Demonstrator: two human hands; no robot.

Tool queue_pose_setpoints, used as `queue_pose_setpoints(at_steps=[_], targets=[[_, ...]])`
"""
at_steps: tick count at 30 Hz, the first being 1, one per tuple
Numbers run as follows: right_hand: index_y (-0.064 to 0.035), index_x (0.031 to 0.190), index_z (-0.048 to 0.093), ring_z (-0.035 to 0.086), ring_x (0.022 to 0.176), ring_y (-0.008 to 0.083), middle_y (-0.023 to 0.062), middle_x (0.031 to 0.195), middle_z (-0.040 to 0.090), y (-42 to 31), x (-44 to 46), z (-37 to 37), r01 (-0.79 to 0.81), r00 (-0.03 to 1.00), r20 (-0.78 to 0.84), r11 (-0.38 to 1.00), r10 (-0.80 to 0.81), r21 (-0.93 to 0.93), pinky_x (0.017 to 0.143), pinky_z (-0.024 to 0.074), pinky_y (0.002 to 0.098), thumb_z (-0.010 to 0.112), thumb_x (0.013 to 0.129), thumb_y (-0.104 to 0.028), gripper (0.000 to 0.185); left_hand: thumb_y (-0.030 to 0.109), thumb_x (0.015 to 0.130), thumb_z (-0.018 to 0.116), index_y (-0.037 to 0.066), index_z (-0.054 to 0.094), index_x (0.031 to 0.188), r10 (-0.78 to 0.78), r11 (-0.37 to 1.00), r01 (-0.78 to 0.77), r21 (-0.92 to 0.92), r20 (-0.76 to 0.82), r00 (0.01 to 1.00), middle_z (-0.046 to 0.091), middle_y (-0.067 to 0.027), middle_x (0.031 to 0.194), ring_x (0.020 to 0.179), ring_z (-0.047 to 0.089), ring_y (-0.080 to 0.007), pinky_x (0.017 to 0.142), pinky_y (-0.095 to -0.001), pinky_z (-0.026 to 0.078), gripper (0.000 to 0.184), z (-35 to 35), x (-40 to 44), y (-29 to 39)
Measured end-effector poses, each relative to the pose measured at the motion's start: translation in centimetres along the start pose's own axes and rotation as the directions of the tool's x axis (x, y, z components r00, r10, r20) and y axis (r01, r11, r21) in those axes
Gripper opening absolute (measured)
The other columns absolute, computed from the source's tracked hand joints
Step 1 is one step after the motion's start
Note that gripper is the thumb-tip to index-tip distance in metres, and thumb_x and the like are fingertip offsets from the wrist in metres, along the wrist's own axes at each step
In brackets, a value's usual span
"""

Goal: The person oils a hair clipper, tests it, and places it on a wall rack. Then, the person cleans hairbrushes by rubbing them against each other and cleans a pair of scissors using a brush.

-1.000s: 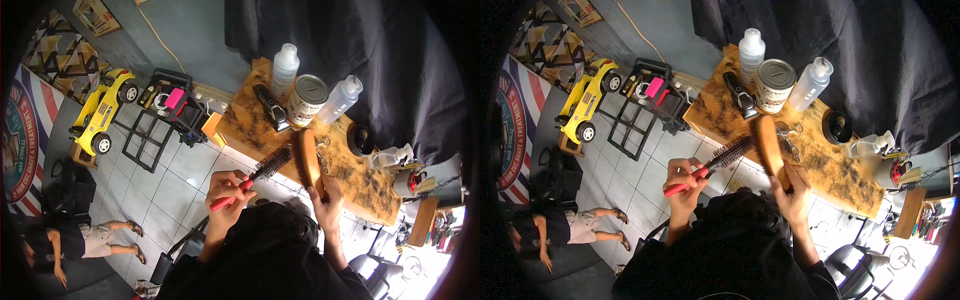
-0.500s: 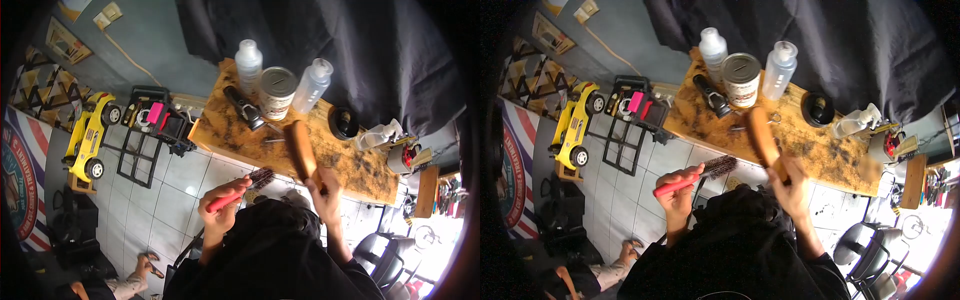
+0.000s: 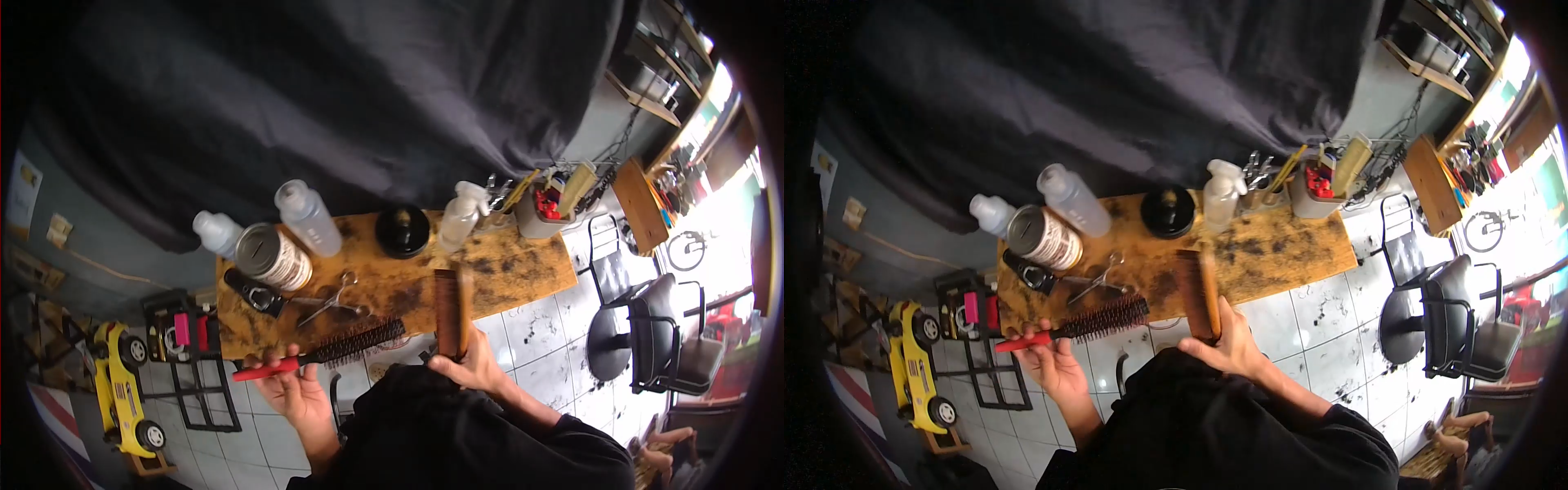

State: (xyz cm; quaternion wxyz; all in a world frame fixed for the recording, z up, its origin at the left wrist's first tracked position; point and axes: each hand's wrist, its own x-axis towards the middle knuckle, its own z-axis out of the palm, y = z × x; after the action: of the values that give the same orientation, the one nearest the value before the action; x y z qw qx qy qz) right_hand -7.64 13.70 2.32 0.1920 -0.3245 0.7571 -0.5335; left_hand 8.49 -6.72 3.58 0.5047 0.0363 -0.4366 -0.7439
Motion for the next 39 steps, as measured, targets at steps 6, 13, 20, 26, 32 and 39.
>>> queue_pose_setpoints(at_steps=[6, 13, 20, 26, 32, 39], targets=[[-0.0023, 0.118, 0.036, 0.061, 0.093, 0.0205, 0.0202, 0.13, 0.045, 1.0, 0.2, -2.6, 0.281, 0.948, -0.301, 0.718, -0.104, 0.637, 0.08, 0.0499, 0.0332, 0.077, 0.077, -0.01, 0.059, 0.007, 0.092, 0.058, 0.013, 0.044, 0.127, -0.518, 0.812, 0.504, -0.294, 0.035, 0.855, 0.053, -0.0097, 0.118, 0.117, 0.054, -0.0284, 0.091, -0.0439, 0.056, 0.038, 7.3, -2.5, -7.8], [-0.0016, 0.125, 0.03, 0.064, 0.076, 0.0185, 0.0176, 0.114, 0.054, 2.9, 0.9, -12.2, 0.176, 0.869, -0.482, 0.846, 0.106, 0.503, 0.071, 0.052, 0.032, 0.068, 0.079, 0.002, 0.06, 0.028, 0.094, 0.058, 0.017, 0.048, 0.125, -0.926, 0.268, 0.937, -0.223, 0.21, 0.314, 0.061, -0.006, 0.108, 0.109, 0.058, -0.0217, 0.097, -0.0432, 0.047, 0.034, 13.5, -3.2, -13.5], [0.0049, 0.129, 0.043, 0.062, 0.068, 0.0132, 0.0104, 0.11, 0.054, -2.1, 5.4, -22.7, 0.22, 0.684, -0.654, 0.946, -0.323, -0.238, 0.063, 0.0517, 0.0259, 0.068, 0.082, -0.014, 0.056, 0.009, 0.093, 0.059, 0.005, 0.05, 0.109, -0.702, 0.695, 0.55, 0.464, 0.272, 0.658, 0.059, -0.0053, 0.101, 0.088, 0.056, -0.0101, 0.077, -0.0243, 0.046, 0.019, 19.8, -1.4, -16.8], [-0.0011, 0.108, 0.061, 0.068, 0.088, 0.0237, 0.0144, 0.098, 0.067, -5.3, 12.3, -27.2, 0.397, 0.565, -0.635, 0.848, -0.527, -0.351, 0.077, 0.0508, 0.0316, 0.077, 0.071, -0.012, 0.042, -0.001, 0.093, 0.053, -0.002, 0.047, 0.127, -0.283, 0.905, 0.088, 0.415, 0.435, 0.855, 0.053, -0.015, 0.127, 0.113, 0.057, -0.02, 0.093, -0.0299, 0.047, 0.035, 28.8, 4.9, -18.4], [-0.0004, 0.119, 0.056, 0.063, 0.091, 0.0383, 0.0194, 0.1, 0.064, -4.3, 14.6, -27.1, 0.442, 0.66, -0.433, 0.784, -0.614, -0.437, 0.077, 0.0509, 0.0374, 0.072, 0.062, 0.001, 0.059, 0.004, 0.096, 0.049, -0.005, 0.039, 0.135, -0.366, 0.848, 0.121, 0.517, 0.403, 0.839, 0.047, -0.019, 0.136, 0.122, 0.052, -0.0267, 0.099, -0.0339, 0.045, 0.041, 29.3, 6.2, -22.8], [-0.0072, 0.121, 0.057, 0.064, 0.087, 0.035, 0.0158, 0.099, 0.063, -3.6, 15.3, -27.0, 0.446, 0.699, -0.349, 0.762, -0.625, -0.47, 0.074, 0.0507, 0.0373, 0.071, 0.064, -0.001, 0.059, 0.009, 0.096, 0.051, -0.004, 0.039, 0.136, -0.45, 0.825, 0.2, 0.529, 0.399, 0.799, 0.05, -0.017, 0.133, 0.122, 0.052, -0.0231, 0.098, -0.0301, 0.043, 0.043, 29.5, 5.6, -23.6]])
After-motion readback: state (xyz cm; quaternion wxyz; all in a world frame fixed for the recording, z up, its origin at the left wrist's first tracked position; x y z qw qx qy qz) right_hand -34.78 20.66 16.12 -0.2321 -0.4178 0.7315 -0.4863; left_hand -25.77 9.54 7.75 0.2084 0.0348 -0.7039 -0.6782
